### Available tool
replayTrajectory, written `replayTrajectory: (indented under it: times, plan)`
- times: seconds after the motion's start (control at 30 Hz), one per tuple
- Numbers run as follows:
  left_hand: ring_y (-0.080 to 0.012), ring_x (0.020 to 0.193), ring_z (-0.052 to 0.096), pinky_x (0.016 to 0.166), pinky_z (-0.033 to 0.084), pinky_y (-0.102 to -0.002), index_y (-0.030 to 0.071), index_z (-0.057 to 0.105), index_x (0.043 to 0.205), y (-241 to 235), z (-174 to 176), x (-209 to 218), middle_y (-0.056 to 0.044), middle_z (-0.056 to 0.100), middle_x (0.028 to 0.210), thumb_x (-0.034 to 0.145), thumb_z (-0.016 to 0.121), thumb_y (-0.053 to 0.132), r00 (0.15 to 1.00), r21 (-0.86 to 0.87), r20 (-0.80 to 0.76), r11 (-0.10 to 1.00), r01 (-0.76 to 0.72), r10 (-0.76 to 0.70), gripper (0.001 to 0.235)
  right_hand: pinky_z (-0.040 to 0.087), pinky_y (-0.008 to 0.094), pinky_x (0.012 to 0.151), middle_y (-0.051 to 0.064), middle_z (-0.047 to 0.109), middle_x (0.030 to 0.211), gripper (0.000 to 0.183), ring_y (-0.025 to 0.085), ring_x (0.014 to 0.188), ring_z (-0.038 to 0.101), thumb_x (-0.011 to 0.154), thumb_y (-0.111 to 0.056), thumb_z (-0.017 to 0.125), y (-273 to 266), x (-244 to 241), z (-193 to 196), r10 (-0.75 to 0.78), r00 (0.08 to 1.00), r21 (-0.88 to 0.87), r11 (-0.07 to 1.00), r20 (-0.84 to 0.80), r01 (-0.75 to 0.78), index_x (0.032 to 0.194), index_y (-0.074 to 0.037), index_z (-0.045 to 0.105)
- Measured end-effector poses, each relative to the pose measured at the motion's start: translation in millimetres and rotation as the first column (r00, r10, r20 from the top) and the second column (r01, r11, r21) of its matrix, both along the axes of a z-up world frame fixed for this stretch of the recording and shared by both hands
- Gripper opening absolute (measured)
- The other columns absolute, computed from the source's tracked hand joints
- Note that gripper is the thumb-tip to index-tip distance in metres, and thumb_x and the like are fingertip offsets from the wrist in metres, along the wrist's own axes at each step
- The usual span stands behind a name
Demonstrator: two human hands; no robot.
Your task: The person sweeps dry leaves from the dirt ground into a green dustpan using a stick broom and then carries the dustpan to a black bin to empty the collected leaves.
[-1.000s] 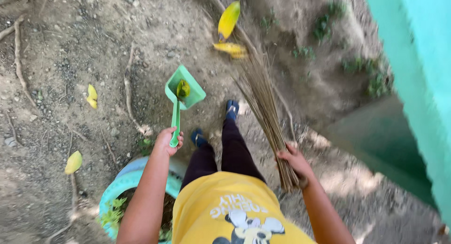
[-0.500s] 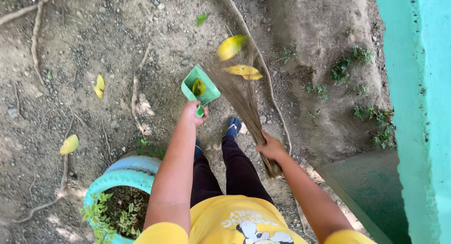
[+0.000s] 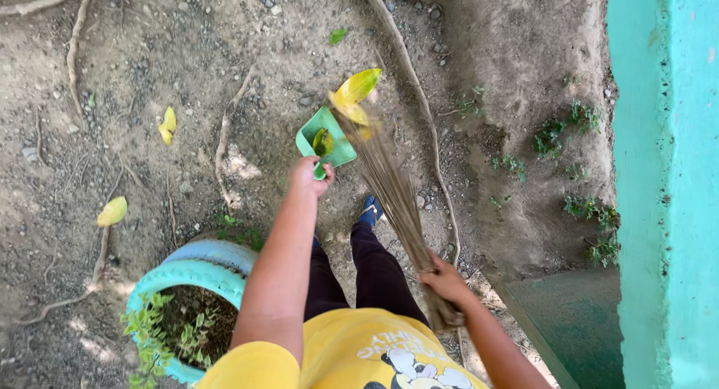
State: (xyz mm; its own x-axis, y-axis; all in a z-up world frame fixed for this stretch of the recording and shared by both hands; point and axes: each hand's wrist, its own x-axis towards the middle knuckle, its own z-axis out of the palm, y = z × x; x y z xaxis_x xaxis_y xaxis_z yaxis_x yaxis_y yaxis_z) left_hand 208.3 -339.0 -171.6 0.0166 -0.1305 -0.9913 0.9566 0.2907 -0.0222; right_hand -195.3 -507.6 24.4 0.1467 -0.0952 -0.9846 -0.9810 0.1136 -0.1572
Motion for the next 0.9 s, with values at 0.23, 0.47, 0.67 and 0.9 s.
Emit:
replayTrajectory:
  times: [0.23,0.47,0.67,0.9]
  plan:
    - [-0.0177,0.056,0.055,0.045,0.051,-0.028,-0.009,0.047,0.112,59.0,8.4,13.5,-0.016,0.056,0.082,0.098,0.047,0.014,0.967,-0.151,-0.091,0.956,-0.250,0.238,0.027,0.055,0.040,0.097,0.015,0.068,0.129,0.097,0.029,0.107,0.071,0.082,-0.032,0.079,-119.6,80.3,35.1,0.299,0.952,-0.284,0.920,0.059,-0.271,0.162,-0.029,0.024]
    - [-0.0206,0.056,0.054,0.047,0.051,-0.029,-0.010,0.044,0.109,64.5,-11.2,48.9,-0.015,0.053,0.079,0.098,0.045,0.013,0.881,-0.145,-0.062,0.869,-0.473,0.470,0.025,0.063,0.041,0.086,0.015,0.069,0.126,0.085,0.027,0.094,0.077,0.085,-0.030,0.071,-77.3,211.3,-88.2,0.146,0.989,-0.071,0.987,-0.018,-0.147,0.161,-0.019,0.035]
    - [-0.0174,0.054,0.054,0.044,0.048,-0.027,-0.015,0.044,0.111,97.9,-3.7,74.1,-0.012,0.053,0.077,0.096,0.049,0.012,0.823,-0.185,-0.121,0.802,-0.568,0.555,0.031,0.050,0.044,0.099,0.023,0.066,0.132,0.100,0.035,0.116,0.065,0.077,-0.041,0.081,-73.5,69.9,-43.2,0.564,0.779,-0.092,0.822,0.274,-0.563,0.161,-0.026,0.028]
    - [-0.0168,0.054,0.055,0.046,0.050,-0.027,-0.014,0.045,0.111,84.1,-5.6,66.8,-0.014,0.055,0.080,0.095,0.047,0.012,0.879,-0.222,-0.074,0.851,-0.475,0.471,0.031,0.060,0.044,0.096,0.019,0.076,0.125,0.096,0.030,0.100,0.075,0.081,-0.037,0.072,-104.4,149.1,-60.0,0.312,0.950,-0.077,0.947,-0.014,-0.312,0.164,-0.026,0.025]
